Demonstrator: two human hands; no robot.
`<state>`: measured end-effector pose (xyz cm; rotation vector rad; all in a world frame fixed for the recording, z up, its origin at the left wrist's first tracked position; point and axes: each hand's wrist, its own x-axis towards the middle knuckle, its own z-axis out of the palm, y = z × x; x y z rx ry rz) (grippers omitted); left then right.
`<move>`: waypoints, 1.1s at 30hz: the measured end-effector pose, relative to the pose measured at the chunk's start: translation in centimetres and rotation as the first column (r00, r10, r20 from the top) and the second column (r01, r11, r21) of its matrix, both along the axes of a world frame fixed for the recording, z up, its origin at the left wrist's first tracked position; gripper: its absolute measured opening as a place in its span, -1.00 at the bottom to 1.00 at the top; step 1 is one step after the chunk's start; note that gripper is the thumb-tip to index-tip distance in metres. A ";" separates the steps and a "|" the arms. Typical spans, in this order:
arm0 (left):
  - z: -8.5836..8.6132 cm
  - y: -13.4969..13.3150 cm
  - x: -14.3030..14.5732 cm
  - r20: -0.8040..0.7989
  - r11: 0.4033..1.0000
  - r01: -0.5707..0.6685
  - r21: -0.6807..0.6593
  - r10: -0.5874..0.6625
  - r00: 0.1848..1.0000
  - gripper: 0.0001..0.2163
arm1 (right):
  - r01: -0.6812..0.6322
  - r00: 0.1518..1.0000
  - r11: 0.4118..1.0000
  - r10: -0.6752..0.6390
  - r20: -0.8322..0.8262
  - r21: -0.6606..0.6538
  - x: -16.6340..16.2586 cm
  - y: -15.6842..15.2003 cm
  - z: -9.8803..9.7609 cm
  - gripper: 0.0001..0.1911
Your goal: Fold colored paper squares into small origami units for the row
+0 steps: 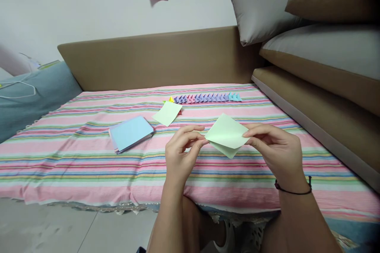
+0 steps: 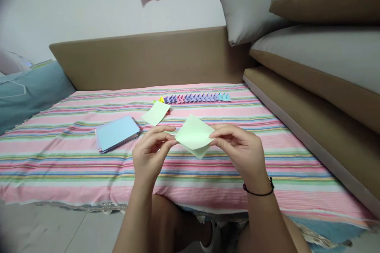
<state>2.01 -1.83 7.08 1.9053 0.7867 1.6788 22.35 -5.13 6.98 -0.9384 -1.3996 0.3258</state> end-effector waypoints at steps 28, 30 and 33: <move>0.4 -0.4 1.2 0.317 0.867 0.253 -0.429 -0.118 0.941 -0.84 | -0.077 0.952 0.975 0.010 -0.305 -0.209 -1.8 0.4 0.2 -0.81; 0.5 -0.3 1.3 0.338 0.824 0.320 -0.467 -0.169 0.926 -0.70 | -0.086 0.958 0.971 0.019 -0.285 -0.225 -2.0 0.2 0.4 -0.81; 0.6 -0.5 1.7 0.350 0.779 0.381 -0.497 -0.222 0.910 -0.60 | -0.135 0.969 0.961 0.077 -0.237 -0.241 -2.2 0.0 0.5 -0.82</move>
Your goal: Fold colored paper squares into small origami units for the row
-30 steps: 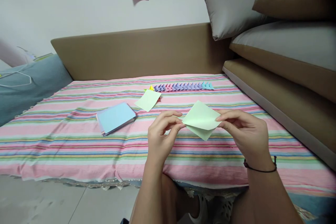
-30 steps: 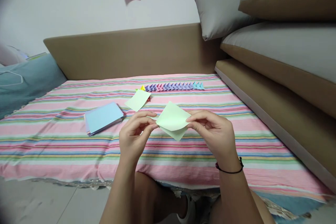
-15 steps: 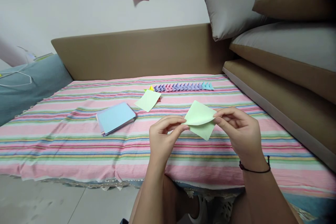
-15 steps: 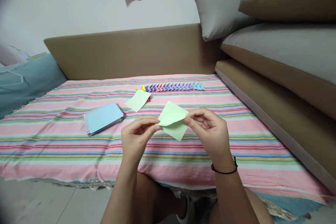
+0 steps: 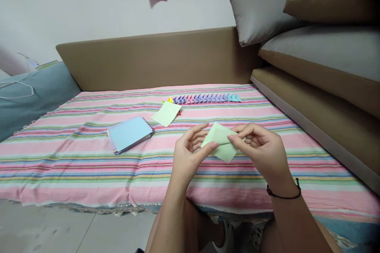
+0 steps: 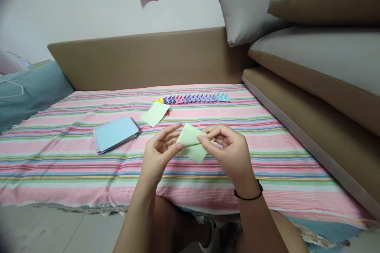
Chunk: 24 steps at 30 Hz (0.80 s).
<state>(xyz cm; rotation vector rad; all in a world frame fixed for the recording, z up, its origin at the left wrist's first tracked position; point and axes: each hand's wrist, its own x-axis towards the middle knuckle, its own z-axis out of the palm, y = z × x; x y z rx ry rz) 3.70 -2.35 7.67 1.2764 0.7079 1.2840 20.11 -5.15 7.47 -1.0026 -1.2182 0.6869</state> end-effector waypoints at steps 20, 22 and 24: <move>0.0 -0.5 0.9 -0.030 0.968 -0.200 -0.149 0.198 0.980 -0.85 | -0.005 1.000 0.997 0.006 0.010 -0.081 -0.4 0.1 0.1 -0.77; -0.1 -0.5 0.9 -0.027 0.967 -0.211 -0.145 0.210 0.977 -0.85 | -0.046 0.999 0.994 0.044 -0.018 -0.099 -0.4 0.2 0.0 -0.71; -0.2 -0.5 0.9 -0.019 0.961 -0.238 -0.139 0.238 0.971 -0.85 | -0.138 0.990 0.980 0.132 -0.056 -0.144 -0.5 0.3 -0.1 -0.62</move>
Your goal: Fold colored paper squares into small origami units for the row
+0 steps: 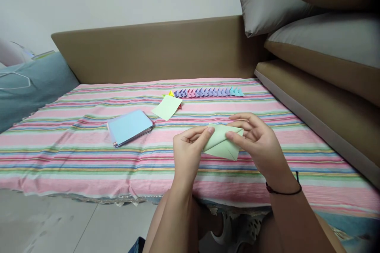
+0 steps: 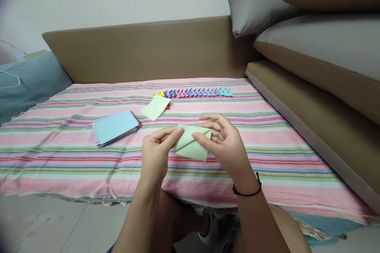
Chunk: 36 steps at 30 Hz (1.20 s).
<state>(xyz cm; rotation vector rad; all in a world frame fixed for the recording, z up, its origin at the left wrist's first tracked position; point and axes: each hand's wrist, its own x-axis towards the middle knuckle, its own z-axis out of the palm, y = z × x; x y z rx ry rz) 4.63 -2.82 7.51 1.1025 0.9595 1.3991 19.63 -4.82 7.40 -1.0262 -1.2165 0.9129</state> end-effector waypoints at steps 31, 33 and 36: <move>-0.1 0.2 -0.1 0.015 0.995 -0.103 -0.020 0.103 0.995 -0.86 | -0.083 0.976 0.985 0.051 -0.213 -0.148 -2.6 -0.1 -0.2 -0.77; -0.1 0.2 -0.2 0.009 0.996 -0.092 -0.006 0.092 0.996 -0.86 | -0.060 0.982 0.981 0.024 -0.188 -0.184 -2.4 -0.1 -0.2 -0.77; -0.2 0.2 -0.3 -0.003 0.997 -0.082 0.009 0.082 0.997 -0.86 | -0.024 0.989 0.970 -0.013 -0.149 -0.243 -2.1 -0.1 -0.2 -0.75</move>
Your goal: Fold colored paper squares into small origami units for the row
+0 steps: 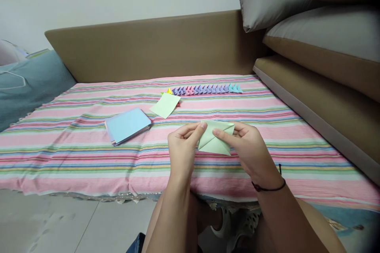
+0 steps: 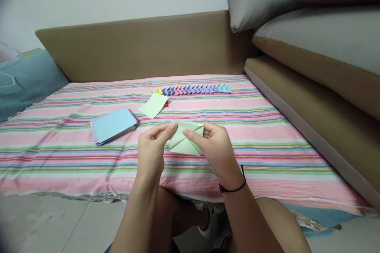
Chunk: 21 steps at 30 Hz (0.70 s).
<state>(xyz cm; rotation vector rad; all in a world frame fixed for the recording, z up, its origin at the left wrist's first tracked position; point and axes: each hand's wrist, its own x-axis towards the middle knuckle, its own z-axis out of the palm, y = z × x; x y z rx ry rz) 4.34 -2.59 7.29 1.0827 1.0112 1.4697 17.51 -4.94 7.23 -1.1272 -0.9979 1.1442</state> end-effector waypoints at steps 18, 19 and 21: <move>0.8 0.0 -0.5 -0.029 1.000 -0.029 -0.001 0.029 0.999 -0.88 | -0.094 0.992 0.993 0.100 -0.076 0.077 1.0 -0.2 0.5 -0.78; 0.8 0.0 -0.5 -0.032 0.999 -0.034 0.001 0.034 0.999 -0.88 | -0.100 0.990 0.992 0.108 -0.093 0.078 1.0 -0.2 0.6 -0.78; 0.9 0.0 -0.6 -0.037 0.999 -0.042 0.004 0.042 0.998 -0.89 | -0.107 0.985 0.991 0.117 -0.129 0.080 1.0 -0.3 0.7 -0.79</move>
